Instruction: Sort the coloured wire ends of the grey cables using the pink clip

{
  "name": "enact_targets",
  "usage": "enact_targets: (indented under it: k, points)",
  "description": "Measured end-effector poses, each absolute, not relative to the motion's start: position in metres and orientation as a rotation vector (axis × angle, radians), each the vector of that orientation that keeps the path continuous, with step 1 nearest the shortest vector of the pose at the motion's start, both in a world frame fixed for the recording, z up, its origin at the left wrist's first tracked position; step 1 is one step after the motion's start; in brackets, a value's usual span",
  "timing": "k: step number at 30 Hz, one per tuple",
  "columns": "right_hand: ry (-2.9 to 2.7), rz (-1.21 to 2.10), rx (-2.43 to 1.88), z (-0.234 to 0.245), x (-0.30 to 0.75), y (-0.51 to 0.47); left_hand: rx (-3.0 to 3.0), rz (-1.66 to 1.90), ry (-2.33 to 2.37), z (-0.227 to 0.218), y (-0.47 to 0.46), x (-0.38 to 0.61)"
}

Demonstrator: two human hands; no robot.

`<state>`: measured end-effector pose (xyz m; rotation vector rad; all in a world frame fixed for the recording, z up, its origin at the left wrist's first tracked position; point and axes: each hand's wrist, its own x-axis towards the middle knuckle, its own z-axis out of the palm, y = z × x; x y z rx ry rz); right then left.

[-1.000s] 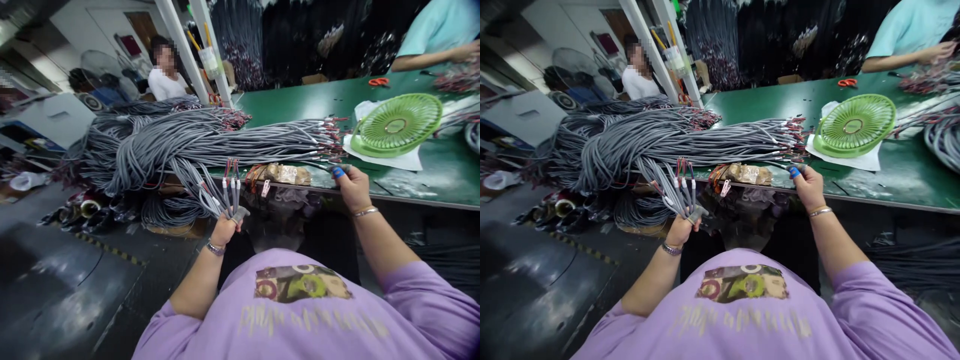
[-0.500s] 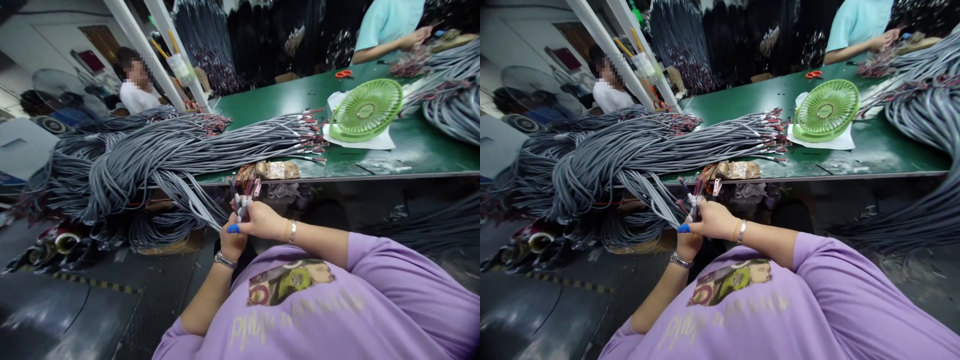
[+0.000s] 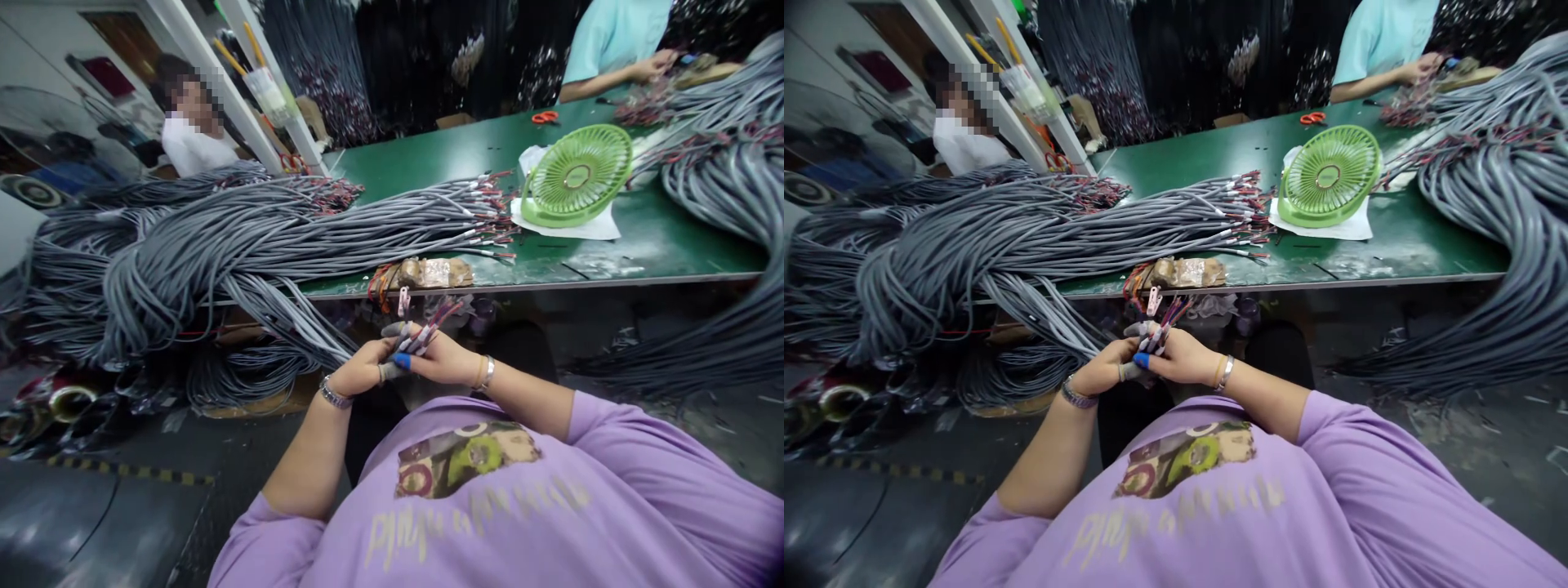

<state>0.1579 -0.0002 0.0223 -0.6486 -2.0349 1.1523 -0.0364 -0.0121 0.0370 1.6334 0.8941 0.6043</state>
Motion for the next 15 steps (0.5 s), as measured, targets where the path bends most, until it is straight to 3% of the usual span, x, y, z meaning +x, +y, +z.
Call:
enact_targets:
  k: [7, 15]
  points:
    - [-1.792, 1.291, -0.614, 0.003, 0.153, 0.004, 1.207, 0.970, 1.043, 0.003, -0.024, -0.027]
    - [-1.672, 1.511, -0.671, -0.017, 0.139, 0.005, 1.400, 1.153, 1.371, -0.012, -0.049, -0.033]
